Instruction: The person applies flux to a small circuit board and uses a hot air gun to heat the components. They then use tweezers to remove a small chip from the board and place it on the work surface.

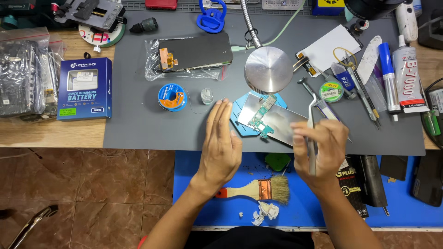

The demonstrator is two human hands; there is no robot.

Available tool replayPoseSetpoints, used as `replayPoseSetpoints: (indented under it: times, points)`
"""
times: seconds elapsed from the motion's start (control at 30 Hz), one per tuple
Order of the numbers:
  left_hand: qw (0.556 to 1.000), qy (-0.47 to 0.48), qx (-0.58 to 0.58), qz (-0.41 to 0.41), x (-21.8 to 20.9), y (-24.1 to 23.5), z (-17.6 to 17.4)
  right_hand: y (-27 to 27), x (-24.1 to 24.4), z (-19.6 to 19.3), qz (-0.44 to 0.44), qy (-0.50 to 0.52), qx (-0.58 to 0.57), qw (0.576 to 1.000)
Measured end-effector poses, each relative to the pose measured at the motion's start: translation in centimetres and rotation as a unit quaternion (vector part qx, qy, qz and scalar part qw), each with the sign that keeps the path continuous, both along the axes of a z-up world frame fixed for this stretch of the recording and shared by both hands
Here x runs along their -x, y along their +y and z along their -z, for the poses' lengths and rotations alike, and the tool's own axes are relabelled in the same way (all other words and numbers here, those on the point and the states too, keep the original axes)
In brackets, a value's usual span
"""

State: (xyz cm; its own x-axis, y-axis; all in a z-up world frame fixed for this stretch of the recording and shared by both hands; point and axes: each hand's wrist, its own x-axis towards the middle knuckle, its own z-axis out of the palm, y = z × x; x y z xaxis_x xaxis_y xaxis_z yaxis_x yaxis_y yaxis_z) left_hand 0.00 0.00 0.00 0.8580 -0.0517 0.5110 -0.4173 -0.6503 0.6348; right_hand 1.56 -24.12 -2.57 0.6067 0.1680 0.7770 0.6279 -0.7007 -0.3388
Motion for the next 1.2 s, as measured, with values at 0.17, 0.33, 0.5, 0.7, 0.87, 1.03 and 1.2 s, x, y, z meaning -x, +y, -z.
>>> replayPoseSetpoints:
  times: [0.17,0.33,0.5,0.7,0.87,1.03,1.2]
  points:
    - [1.0,0.009,-0.001,0.008,0.1,0.1,0.6,2.3,2.5,-1.1,-0.048,0.001,-0.005,0.999]
    - [1.0,-0.006,0.028,-0.006,0.2,0.1,1.8,2.8,4.3,-0.8,0.033,0.079,0.102,0.991]
    - [0.997,-0.021,0.076,0.0,0.8,-0.6,0.8,4.2,6.0,-3.6,-0.015,0.135,0.13,0.982]
    - [0.995,-0.014,0.094,0.019,1.1,-0.8,0.3,3.5,6.3,-3.4,0.014,0.135,0.12,0.983]
    - [1.0,0.002,0.02,0.014,1.2,-1.2,0.2,3.5,5.7,-3.3,0.044,0.124,0.133,0.982]
    - [0.999,-0.004,0.041,-0.001,1.8,-1.4,0.3,3.6,4.4,-3.3,0.023,0.121,0.113,0.986]
    - [0.999,-0.002,0.001,-0.042,2.8,-1.6,-1.4,2.8,2.1,-2.8,0.011,0.159,0.06,0.985]
